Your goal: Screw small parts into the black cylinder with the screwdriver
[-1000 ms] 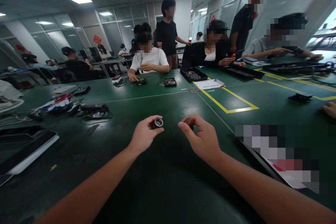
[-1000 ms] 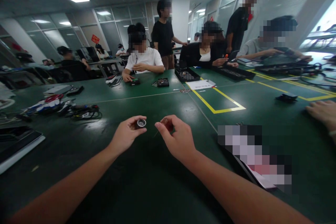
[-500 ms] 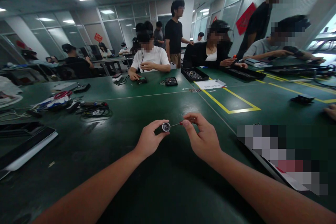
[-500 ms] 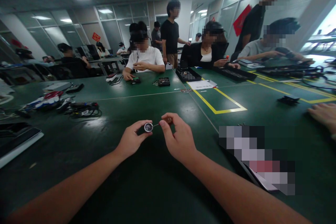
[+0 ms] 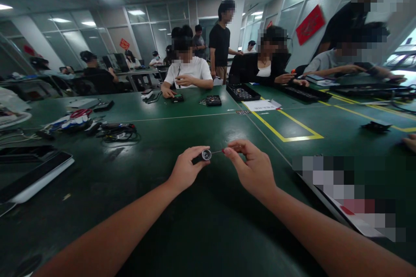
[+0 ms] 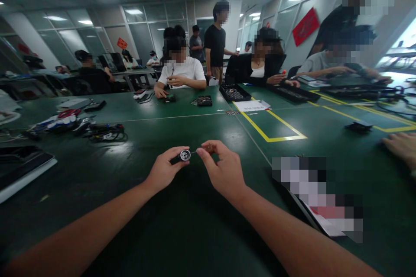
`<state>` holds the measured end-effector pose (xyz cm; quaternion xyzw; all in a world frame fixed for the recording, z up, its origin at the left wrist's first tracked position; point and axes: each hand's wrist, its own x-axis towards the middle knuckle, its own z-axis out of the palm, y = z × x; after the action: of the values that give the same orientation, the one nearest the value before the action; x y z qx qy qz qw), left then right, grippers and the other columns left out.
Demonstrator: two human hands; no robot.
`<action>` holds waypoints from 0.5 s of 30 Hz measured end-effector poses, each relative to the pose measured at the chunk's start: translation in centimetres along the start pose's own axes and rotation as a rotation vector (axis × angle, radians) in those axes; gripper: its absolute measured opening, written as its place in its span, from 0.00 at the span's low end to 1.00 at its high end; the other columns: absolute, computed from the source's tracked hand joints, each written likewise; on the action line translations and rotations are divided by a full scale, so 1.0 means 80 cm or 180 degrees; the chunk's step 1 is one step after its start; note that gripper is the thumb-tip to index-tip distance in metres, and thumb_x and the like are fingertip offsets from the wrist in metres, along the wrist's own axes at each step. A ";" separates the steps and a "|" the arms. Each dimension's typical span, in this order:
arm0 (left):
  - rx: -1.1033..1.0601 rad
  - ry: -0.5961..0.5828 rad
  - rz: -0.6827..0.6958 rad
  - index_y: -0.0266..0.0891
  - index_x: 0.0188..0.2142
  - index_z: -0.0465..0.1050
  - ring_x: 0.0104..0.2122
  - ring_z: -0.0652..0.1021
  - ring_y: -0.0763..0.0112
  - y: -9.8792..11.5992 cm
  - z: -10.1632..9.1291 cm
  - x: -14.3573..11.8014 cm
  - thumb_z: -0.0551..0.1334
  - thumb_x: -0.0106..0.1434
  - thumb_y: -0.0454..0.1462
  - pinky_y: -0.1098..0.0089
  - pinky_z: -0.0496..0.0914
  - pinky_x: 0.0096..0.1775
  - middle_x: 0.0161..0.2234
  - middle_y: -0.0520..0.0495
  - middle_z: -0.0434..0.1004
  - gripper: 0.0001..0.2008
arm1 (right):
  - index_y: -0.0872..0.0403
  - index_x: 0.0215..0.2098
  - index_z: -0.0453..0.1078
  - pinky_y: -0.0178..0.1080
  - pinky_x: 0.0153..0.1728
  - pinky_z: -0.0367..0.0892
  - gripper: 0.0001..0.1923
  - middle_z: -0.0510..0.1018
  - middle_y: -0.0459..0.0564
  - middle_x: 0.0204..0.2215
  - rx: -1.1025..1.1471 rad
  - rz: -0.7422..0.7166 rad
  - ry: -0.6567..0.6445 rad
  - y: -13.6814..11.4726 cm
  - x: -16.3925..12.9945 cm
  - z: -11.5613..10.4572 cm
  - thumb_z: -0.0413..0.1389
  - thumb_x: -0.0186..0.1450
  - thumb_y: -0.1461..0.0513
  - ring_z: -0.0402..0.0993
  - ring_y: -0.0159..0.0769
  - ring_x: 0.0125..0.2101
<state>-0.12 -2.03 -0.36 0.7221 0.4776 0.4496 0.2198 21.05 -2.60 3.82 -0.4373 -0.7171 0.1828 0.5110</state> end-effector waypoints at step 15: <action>0.0184 -0.0101 -0.0098 0.50 0.55 0.76 0.54 0.76 0.56 0.000 -0.001 -0.001 0.68 0.64 0.35 0.48 0.61 0.61 0.53 0.46 0.79 0.20 | 0.51 0.34 0.75 0.36 0.24 0.66 0.12 0.83 0.47 0.28 -0.0167 -0.0196 -0.0046 -0.001 -0.005 0.000 0.61 0.66 0.51 0.76 0.35 0.23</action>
<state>-0.22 -2.10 -0.32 0.7278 0.4979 0.4207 0.2133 21.07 -3.01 3.66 -0.4269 -0.7384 0.1512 0.4996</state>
